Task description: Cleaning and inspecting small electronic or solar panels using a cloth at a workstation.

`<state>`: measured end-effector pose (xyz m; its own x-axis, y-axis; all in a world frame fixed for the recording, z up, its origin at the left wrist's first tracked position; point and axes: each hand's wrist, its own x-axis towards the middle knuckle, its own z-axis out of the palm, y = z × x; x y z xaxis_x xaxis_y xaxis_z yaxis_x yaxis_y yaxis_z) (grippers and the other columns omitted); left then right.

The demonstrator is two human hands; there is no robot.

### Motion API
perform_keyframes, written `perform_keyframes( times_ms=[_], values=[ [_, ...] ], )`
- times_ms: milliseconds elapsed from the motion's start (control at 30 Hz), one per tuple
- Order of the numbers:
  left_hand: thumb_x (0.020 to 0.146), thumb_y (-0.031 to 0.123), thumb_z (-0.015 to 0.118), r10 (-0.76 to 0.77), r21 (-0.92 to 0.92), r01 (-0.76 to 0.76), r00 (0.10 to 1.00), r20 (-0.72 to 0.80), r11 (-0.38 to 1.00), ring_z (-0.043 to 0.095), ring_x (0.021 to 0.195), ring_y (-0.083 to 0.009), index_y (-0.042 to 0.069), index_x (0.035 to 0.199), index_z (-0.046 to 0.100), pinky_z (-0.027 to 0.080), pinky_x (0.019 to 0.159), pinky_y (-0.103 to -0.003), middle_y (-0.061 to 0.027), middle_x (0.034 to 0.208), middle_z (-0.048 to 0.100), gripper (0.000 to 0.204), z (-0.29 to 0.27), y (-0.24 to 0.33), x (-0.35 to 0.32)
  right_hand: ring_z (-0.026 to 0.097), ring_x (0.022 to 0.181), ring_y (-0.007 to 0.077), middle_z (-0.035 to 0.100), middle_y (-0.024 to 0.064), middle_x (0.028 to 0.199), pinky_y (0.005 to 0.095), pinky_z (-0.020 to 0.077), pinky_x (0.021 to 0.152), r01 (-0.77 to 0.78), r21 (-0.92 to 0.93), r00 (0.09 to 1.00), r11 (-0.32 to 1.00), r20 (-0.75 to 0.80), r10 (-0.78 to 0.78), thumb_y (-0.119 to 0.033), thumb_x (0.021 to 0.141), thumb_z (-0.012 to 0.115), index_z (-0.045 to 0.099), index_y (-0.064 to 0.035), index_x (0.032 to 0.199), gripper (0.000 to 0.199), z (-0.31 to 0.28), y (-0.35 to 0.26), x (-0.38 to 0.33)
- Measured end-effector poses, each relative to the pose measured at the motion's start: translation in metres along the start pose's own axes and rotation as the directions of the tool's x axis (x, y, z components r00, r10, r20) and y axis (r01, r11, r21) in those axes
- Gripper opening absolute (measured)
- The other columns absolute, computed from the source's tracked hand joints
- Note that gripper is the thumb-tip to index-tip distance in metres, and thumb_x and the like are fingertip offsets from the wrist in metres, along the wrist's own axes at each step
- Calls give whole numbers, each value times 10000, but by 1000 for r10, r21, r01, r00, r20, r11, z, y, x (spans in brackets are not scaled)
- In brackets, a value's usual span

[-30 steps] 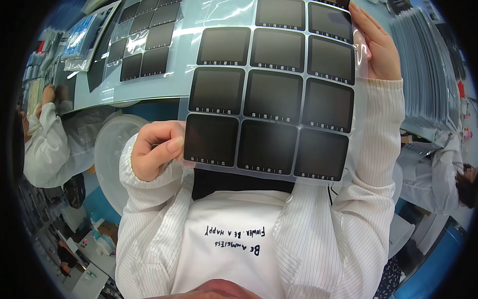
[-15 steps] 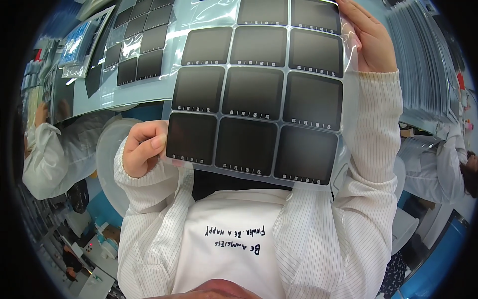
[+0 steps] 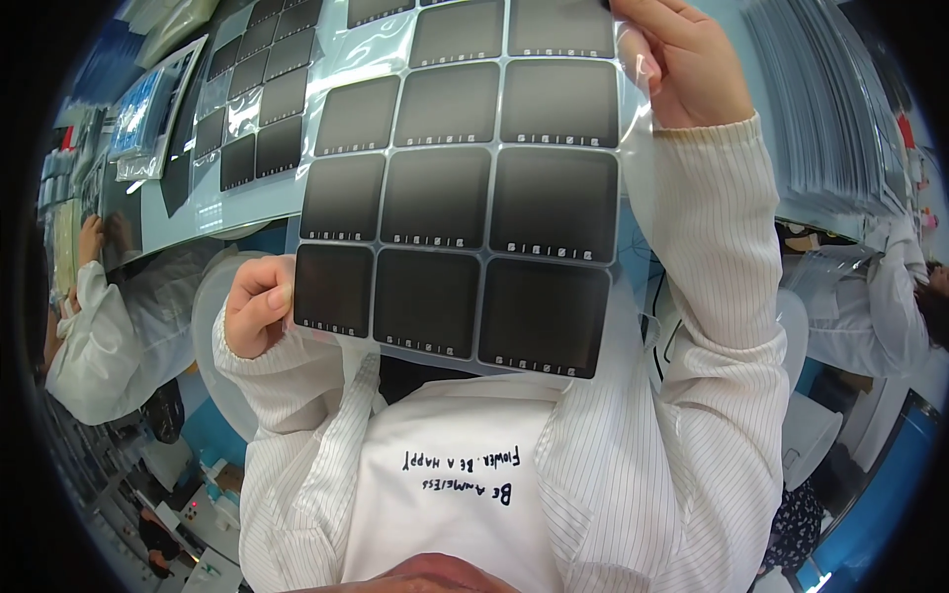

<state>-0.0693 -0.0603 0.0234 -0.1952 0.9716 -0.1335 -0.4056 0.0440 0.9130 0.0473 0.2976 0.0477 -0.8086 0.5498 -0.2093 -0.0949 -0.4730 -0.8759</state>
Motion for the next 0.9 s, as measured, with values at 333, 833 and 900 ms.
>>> perform_keyframes(
  times_ms=[333,833,900],
  values=[
    [901,156,542,6,154,-26,991,130,988,518,558,-122,24,662,582,421,558,-255,-62,672,604,276,-11,1,3,570,475,68,690,79,815,172,403,401,21,-90,989,996,147,-8,-149,945,565,648,16,993,190,-8,-3,-13],
    [879,84,591,-123,262,40,943,309,964,535,545,-144,-5,717,638,397,515,-256,-81,683,617,191,-7,10,19,434,333,35,713,99,951,120,330,345,226,-231,966,946,178,-188,-97,989,455,528,48,1265,320,-61,3,-23],
    [879,87,592,-128,273,38,938,323,961,549,552,-150,-6,718,637,410,524,-253,-80,680,618,191,-7,9,21,441,335,35,712,100,961,116,342,353,227,-235,966,945,180,-187,-98,989,454,533,48,1260,317,-60,2,-25]
  ],
)
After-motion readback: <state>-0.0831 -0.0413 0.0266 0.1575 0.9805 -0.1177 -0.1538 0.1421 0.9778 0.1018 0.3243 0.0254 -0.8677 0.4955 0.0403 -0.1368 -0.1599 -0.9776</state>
